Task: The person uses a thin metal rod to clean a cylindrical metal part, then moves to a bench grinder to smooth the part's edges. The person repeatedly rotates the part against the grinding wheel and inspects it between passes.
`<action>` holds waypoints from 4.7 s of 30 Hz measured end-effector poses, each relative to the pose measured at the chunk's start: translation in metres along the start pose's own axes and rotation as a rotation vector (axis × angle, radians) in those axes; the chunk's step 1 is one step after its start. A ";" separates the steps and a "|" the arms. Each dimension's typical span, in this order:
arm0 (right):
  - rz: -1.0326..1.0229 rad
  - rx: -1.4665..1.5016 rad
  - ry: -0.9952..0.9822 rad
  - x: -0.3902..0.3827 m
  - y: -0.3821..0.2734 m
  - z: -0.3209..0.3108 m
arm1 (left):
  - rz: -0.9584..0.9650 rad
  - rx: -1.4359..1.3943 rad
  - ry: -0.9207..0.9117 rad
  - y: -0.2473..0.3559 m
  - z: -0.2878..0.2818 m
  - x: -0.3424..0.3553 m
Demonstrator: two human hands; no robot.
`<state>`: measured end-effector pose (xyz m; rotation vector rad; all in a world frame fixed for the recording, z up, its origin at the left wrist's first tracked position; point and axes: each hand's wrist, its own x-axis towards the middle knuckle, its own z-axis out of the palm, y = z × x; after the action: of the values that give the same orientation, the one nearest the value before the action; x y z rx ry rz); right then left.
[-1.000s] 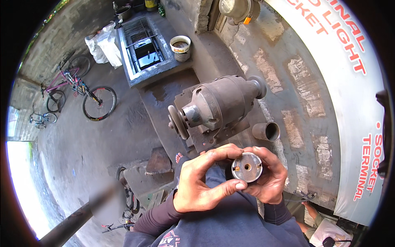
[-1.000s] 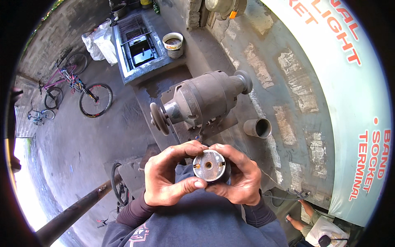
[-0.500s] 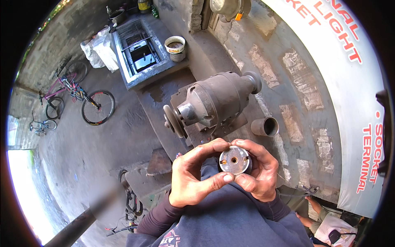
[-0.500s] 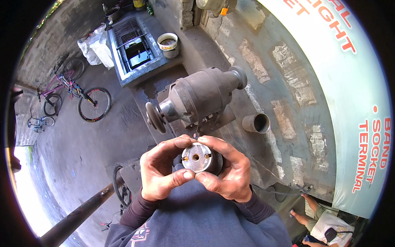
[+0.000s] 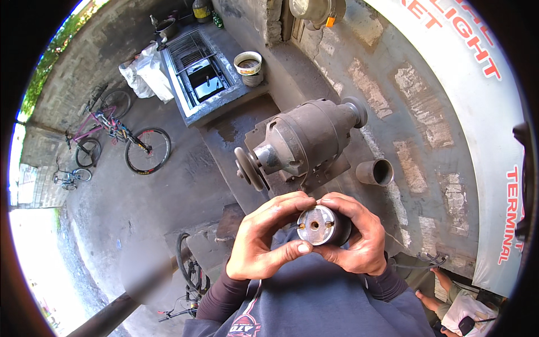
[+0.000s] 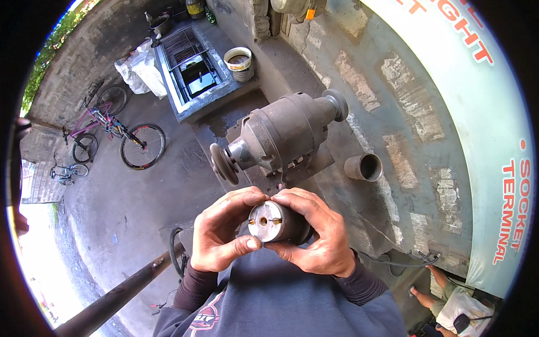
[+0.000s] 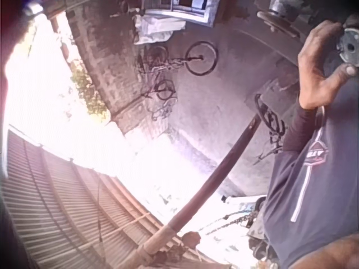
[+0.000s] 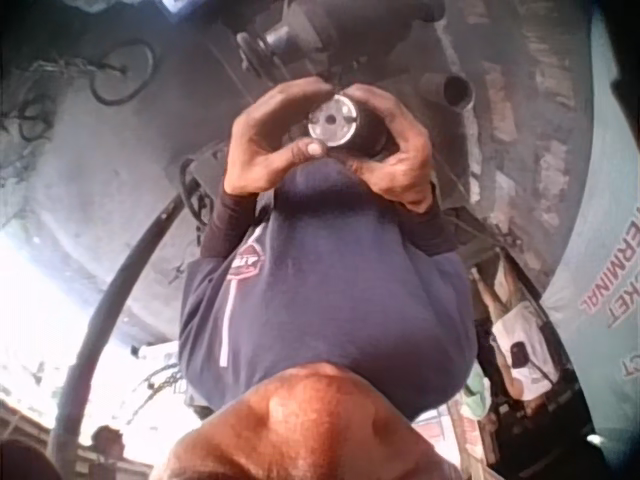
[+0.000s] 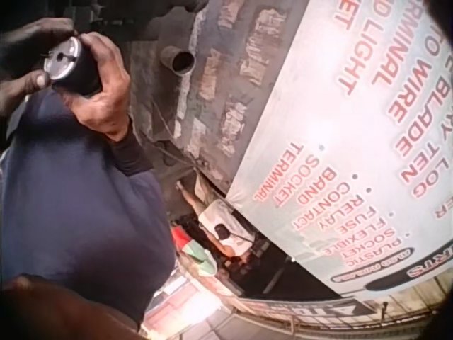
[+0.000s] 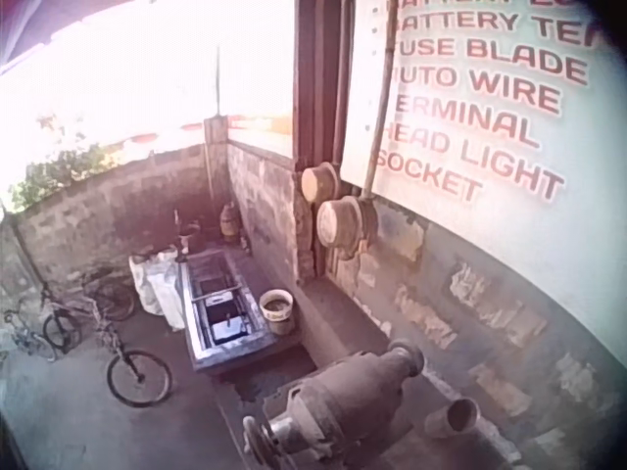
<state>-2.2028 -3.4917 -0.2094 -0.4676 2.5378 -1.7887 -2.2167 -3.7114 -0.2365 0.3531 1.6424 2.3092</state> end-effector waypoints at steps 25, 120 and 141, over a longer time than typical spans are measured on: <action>-0.232 -0.169 -0.091 0.011 -0.004 -0.004 | 0.264 0.630 0.028 0.033 -0.005 0.001; 0.102 0.826 -0.205 0.026 0.028 0.070 | 0.434 1.600 -0.095 0.133 0.016 -0.017; 0.461 0.870 -0.294 0.007 0.101 0.098 | -0.141 -0.438 0.572 -0.086 -0.029 -0.068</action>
<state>-2.2166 -3.5525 -0.3353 -0.0827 1.3252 -2.1515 -2.1568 -3.7350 -0.3292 -0.5449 1.2395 2.7117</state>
